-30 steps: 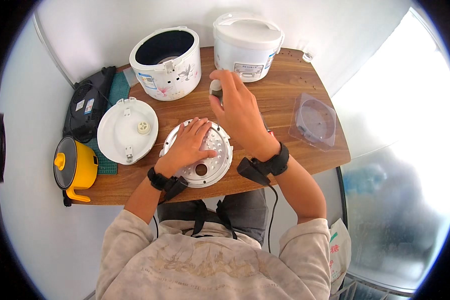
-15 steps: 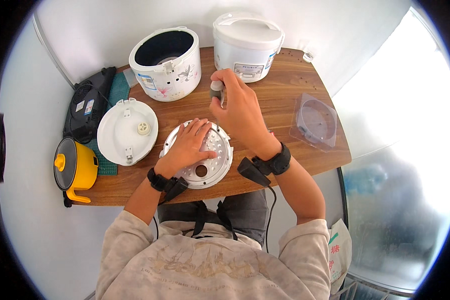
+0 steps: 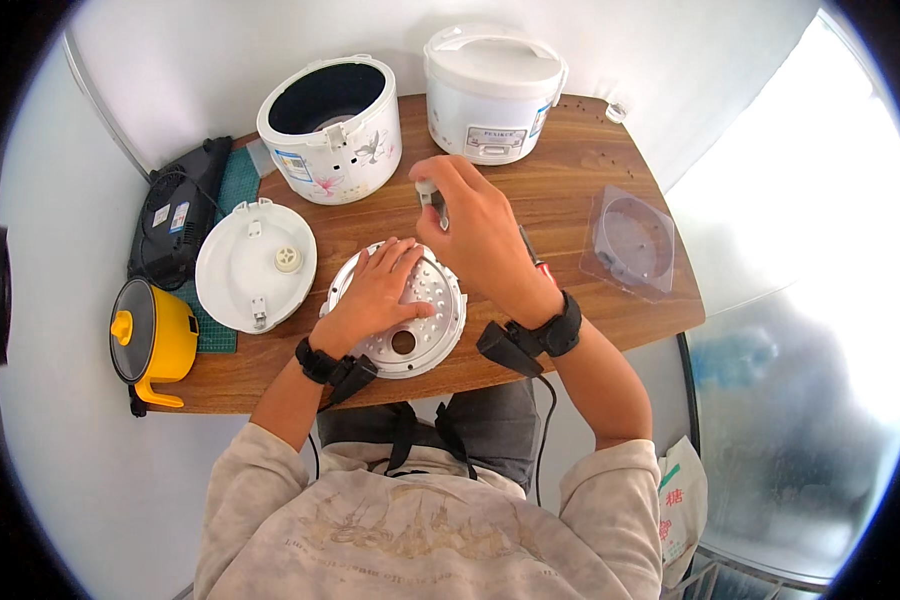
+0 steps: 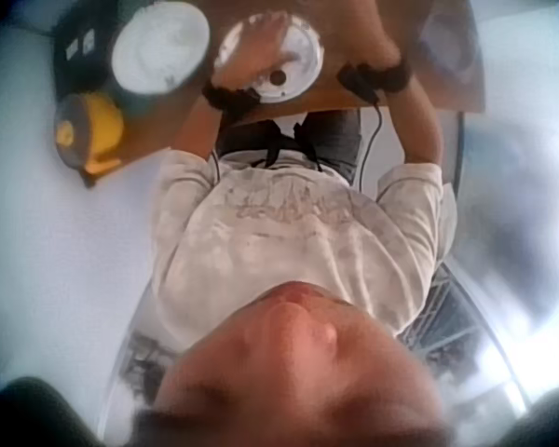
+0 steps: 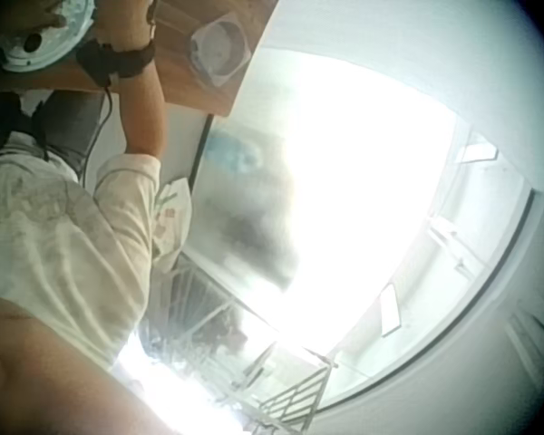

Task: The person uses a screwdriver to remove screws from a white rice cooker, then detaches the lid and separates its internal components. The person continues to unscrew and separate parts of the lid assembly on a wooden table.

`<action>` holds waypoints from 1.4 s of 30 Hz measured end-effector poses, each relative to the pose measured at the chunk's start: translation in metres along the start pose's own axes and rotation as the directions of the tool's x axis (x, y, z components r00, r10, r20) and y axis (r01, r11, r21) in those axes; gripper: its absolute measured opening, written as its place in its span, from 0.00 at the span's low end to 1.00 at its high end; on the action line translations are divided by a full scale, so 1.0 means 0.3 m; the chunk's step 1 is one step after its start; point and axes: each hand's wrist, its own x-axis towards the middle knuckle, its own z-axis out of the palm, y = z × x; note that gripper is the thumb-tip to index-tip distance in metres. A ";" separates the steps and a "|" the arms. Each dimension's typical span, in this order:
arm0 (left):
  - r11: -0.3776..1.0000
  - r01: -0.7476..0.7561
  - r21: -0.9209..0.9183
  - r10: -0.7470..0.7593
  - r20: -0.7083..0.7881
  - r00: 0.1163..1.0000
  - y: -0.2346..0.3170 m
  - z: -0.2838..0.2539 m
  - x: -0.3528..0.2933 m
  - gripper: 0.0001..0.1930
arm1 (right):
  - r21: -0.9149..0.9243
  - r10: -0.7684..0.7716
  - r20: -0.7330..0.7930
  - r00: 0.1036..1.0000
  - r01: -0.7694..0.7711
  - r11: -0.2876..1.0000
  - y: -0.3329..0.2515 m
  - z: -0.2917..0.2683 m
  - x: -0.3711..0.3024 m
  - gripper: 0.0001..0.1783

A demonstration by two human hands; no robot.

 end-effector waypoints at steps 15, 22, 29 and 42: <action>0.999 0.033 -0.027 -0.031 0.060 0.998 0.005 -0.011 0.009 0.49 | 0.037 0.021 -0.014 1.000 -0.021 0.999 -0.043 -0.063 -0.022 0.18; 0.994 -0.010 -0.112 0.011 0.014 1.000 -0.028 -0.026 0.006 0.43 | 0.069 0.010 -0.051 0.999 -0.007 0.998 -0.062 -0.083 -0.044 0.17; 0.989 0.005 -0.150 -0.008 -0.022 1.000 -0.007 -0.148 -0.001 0.18 | 0.133 0.041 -0.116 0.992 -0.026 0.991 -0.073 -0.088 -0.052 0.17; 0.957 0.180 -0.226 -0.193 -0.036 0.981 -0.059 -0.182 -0.051 0.09 | 0.135 0.088 -0.208 0.974 -0.060 0.989 -0.059 -0.122 -0.071 0.16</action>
